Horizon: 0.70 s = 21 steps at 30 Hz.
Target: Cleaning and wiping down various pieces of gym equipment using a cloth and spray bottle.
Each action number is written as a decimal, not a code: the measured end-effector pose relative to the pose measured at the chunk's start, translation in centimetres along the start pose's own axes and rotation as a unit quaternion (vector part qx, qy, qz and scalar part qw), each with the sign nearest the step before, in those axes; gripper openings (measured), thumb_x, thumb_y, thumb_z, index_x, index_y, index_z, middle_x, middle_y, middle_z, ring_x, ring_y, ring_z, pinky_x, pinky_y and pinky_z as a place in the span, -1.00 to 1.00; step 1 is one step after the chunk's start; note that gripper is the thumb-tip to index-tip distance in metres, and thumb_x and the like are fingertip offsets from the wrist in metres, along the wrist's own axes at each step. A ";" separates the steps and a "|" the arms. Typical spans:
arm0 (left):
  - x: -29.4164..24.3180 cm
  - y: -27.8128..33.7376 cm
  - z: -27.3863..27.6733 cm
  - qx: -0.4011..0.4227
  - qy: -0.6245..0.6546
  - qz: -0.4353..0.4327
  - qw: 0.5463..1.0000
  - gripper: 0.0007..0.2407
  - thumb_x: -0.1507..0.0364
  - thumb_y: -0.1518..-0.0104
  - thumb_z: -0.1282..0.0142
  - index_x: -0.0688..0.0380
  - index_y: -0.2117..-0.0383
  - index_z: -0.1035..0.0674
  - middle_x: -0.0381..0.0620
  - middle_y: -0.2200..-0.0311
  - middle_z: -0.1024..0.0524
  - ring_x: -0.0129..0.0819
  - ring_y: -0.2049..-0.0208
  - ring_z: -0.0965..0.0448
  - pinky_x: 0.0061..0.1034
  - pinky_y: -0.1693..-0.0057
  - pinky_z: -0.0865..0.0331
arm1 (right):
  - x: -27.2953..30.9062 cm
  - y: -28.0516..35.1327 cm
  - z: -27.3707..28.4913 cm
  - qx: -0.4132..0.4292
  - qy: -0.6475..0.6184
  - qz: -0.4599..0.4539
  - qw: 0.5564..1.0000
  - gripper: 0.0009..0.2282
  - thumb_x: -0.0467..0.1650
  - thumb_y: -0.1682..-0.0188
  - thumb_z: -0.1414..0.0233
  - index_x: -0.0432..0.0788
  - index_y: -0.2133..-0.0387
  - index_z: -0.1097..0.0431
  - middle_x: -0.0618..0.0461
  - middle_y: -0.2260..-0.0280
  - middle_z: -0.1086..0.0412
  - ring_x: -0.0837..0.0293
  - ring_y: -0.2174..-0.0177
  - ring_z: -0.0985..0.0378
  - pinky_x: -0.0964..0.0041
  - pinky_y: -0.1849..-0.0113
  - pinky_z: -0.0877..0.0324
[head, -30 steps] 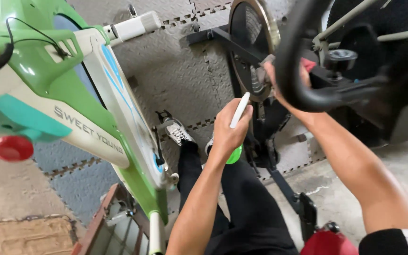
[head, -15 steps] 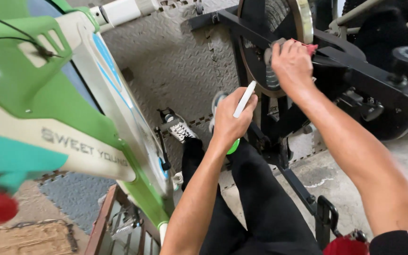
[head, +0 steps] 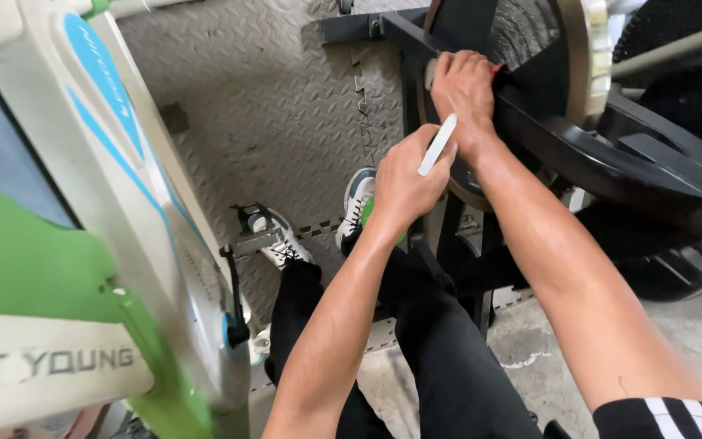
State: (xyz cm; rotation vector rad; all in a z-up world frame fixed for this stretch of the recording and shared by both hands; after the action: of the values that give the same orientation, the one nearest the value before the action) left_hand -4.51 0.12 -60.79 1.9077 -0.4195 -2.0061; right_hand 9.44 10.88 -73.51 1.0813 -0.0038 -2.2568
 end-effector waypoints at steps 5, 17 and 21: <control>2.8 -2.1 -0.7 -0.031 -0.004 0.001 1.000 -0.77 0.22 -0.18 -0.07 0.10 0.26 -0.60 0.16 0.35 -0.61 0.22 0.24 -0.59 -0.04 0.15 -0.42 | 0.7 -1.4 -1.8 0.000 -0.071 0.019 0.997 -0.77 -0.41 -0.09 0.05 -0.21 0.03 -0.40 -0.34 0.16 -0.46 -0.18 0.17 -0.54 0.02 0.13 -0.35; 7.5 -4.5 0.7 -0.042 0.021 0.030 0.998 -0.79 0.27 -0.14 -0.11 0.12 0.25 -0.59 0.17 0.34 -0.61 0.21 0.22 -0.59 -0.07 0.13 -0.41 | -0.2 0.8 0.7 0.083 -0.019 -0.049 0.995 -0.65 -0.37 -0.06 -0.01 -0.19 -0.12 -0.38 -0.33 0.08 -0.42 -0.21 0.09 -0.48 0.00 0.05 -0.29; 10.2 -6.4 1.1 -0.045 0.041 0.040 0.997 -0.78 0.28 -0.15 -0.11 0.15 0.23 -0.59 0.18 0.32 -0.61 0.19 0.22 -0.60 -0.14 0.14 -0.43 | 4.2 -3.6 -4.4 0.065 0.045 -0.062 0.995 -0.64 -0.39 -0.06 0.07 -0.17 -0.13 -0.36 -0.35 0.12 -0.42 -0.22 0.15 -0.46 -0.03 0.10 -0.25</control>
State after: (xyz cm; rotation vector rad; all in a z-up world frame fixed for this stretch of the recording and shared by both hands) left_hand -6.26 1.41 -72.73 1.8805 -0.3727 -1.8569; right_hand 8.65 12.64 -80.30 1.2833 -0.0475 -2.3427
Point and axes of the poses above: each hand's wrist, its own y-axis away from the middle knuckle, its own z-axis out of the back of the hand, x = y × z, the point moved 8 cm from there along -y, towards the middle knuckle
